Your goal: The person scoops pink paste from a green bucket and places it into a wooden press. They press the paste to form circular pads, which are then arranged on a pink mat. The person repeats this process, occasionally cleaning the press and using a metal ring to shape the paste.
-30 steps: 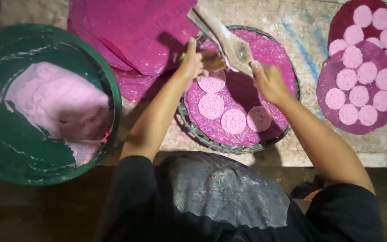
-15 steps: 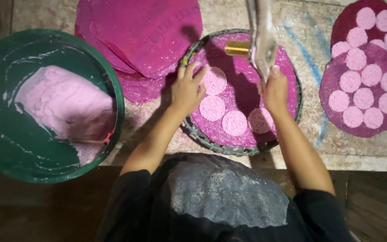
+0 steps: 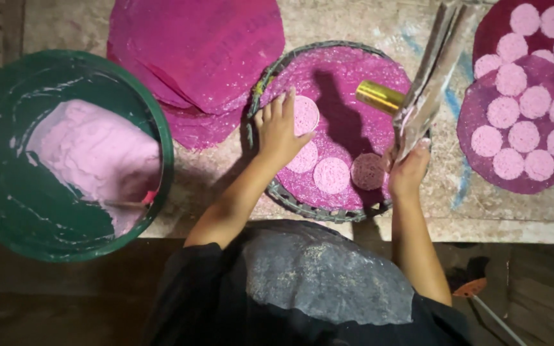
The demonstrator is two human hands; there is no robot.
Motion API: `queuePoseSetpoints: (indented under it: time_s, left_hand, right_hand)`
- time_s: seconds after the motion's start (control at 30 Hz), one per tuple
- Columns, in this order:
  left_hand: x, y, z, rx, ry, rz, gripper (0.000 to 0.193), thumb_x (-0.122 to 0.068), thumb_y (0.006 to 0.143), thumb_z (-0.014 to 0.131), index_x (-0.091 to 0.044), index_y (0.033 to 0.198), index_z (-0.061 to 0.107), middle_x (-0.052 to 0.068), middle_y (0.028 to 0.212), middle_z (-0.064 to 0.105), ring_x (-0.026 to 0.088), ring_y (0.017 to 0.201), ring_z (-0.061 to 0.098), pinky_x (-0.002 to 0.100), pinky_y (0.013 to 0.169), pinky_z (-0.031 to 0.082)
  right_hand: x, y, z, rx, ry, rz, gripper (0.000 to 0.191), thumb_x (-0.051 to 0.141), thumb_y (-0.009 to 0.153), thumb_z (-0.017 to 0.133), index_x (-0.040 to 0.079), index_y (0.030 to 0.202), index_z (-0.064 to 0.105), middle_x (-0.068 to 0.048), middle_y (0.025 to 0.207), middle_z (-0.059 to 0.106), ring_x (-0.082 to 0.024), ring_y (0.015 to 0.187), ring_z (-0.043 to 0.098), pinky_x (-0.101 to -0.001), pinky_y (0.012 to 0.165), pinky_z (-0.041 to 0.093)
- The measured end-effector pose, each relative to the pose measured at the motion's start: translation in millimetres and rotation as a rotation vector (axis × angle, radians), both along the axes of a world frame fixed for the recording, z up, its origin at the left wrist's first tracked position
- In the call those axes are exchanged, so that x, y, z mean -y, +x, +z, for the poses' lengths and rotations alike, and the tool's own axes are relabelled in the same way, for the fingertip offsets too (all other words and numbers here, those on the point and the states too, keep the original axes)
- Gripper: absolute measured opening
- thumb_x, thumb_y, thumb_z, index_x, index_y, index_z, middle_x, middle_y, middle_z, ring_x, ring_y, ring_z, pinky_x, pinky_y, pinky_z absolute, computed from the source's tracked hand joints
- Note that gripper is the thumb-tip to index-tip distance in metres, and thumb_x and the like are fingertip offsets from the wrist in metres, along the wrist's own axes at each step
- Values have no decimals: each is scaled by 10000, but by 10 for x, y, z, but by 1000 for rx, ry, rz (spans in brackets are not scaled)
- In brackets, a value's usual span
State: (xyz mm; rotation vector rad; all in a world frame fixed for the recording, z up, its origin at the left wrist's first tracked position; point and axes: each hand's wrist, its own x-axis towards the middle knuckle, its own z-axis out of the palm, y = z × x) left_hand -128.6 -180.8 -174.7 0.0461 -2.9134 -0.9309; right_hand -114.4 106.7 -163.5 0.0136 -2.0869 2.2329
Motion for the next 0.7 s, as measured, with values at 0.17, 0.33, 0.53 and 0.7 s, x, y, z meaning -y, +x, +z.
queuePoseSetpoints:
  time_s: [0.17,0.33,0.53,0.7]
  left_hand:
    - [-65,-90,-6,59,-77,31,1123,-423,718,877,-46,1574,255,201,1437,453,361,1357,388,565,1128,254]
    - [-32,-63,-10,21,-100,12,1113,-416,711,884,-47,1563,269,213,1433,464,372,1345,397,576,1114,261]
    - [-134,-461,615,-85,-55,-82,1148,-475,712,900,-61,1570,260,209,1465,448,384,1366,369,597,1139,237]
    - [-536,-661,1280,-471,-56,-477,953,-505,737,897,-27,1433,454,248,1425,511,400,1344,453,665,1161,195]
  right_hand:
    - [-81,81,-13,-7,-41,-23,604,616,1105,335,47,1099,539,-28,768,472,-123,577,436,-276,492,339]
    - [-207,122,-67,-7,-6,-26,644,661,1076,389,35,1058,539,-35,742,483,-124,547,441,-275,462,328]
    - [-250,141,73,-126,-170,70,641,692,1017,476,62,1124,534,9,731,443,-85,534,424,-260,474,321]
    - [-270,224,912,-277,310,125,603,656,1022,554,59,946,592,-8,670,504,-117,546,510,-294,489,375]
